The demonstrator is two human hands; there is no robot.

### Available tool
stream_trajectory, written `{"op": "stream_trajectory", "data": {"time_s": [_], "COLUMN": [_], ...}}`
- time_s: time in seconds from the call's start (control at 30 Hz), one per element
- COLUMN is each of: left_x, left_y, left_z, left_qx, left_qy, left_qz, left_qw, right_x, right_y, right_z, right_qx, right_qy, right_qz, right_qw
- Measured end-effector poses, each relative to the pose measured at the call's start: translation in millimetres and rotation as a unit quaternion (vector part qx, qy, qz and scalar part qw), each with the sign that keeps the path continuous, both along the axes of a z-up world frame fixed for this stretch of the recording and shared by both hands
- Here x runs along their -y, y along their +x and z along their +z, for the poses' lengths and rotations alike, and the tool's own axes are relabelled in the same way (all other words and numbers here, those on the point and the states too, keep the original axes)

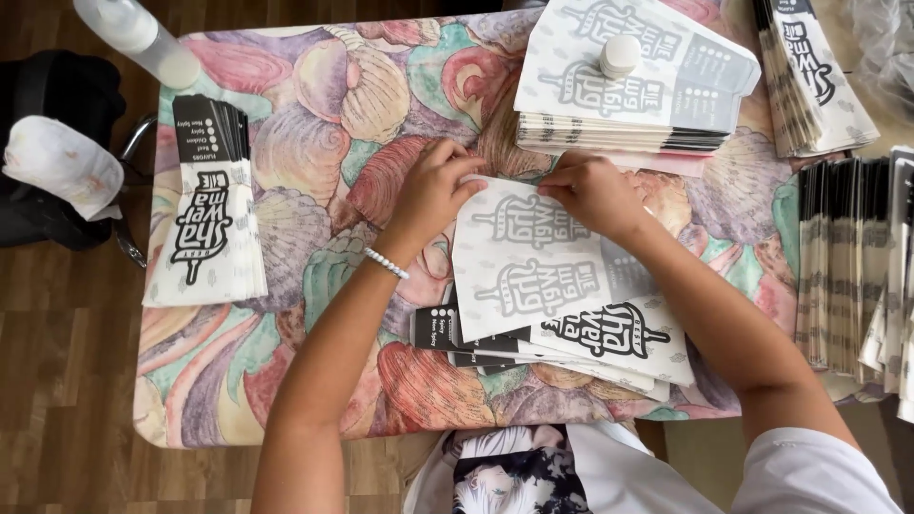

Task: The person folds small white paper packets with black printed text on a table covered with a floral tablecloth. They repeatedly pick up packets, fold them in half, and stack them into neat piles. The person also fans out a stack of folded packets to display them.

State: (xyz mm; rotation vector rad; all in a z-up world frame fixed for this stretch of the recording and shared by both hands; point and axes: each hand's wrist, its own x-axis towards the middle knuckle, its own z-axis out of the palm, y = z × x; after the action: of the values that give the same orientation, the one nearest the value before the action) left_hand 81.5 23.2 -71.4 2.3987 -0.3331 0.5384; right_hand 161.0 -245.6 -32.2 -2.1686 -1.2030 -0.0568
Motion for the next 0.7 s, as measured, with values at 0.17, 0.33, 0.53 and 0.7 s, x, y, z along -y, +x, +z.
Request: {"op": "stream_trajectory", "data": {"time_s": [0.17, 0.33, 0.53, 0.7], "left_x": [1.4, -2.0, -7.6, -13.7], "left_y": [11.9, 24.5, 32.7, 39.4], "left_z": [-1.2, -3.8, -1.4, -26.3], "left_qx": [0.017, 0.017, 0.000, 0.047], "left_qy": [0.097, 0.136, 0.131, 0.162], "left_qz": [-0.053, -0.086, -0.109, -0.128], "left_qw": [0.994, 0.987, 0.985, 0.977], "right_x": [-2.2, 1.7, 0.1, -2.8], "right_y": [-5.8, -5.0, -4.9, -6.0], "right_z": [-9.2, -17.9, -20.0, -3.0], "right_qx": [0.046, 0.120, 0.143, 0.143], "right_qy": [-0.028, -0.061, -0.087, -0.151], "right_qz": [-0.018, -0.017, -0.021, 0.002], "right_qw": [0.998, 0.991, 0.986, 0.978]}}
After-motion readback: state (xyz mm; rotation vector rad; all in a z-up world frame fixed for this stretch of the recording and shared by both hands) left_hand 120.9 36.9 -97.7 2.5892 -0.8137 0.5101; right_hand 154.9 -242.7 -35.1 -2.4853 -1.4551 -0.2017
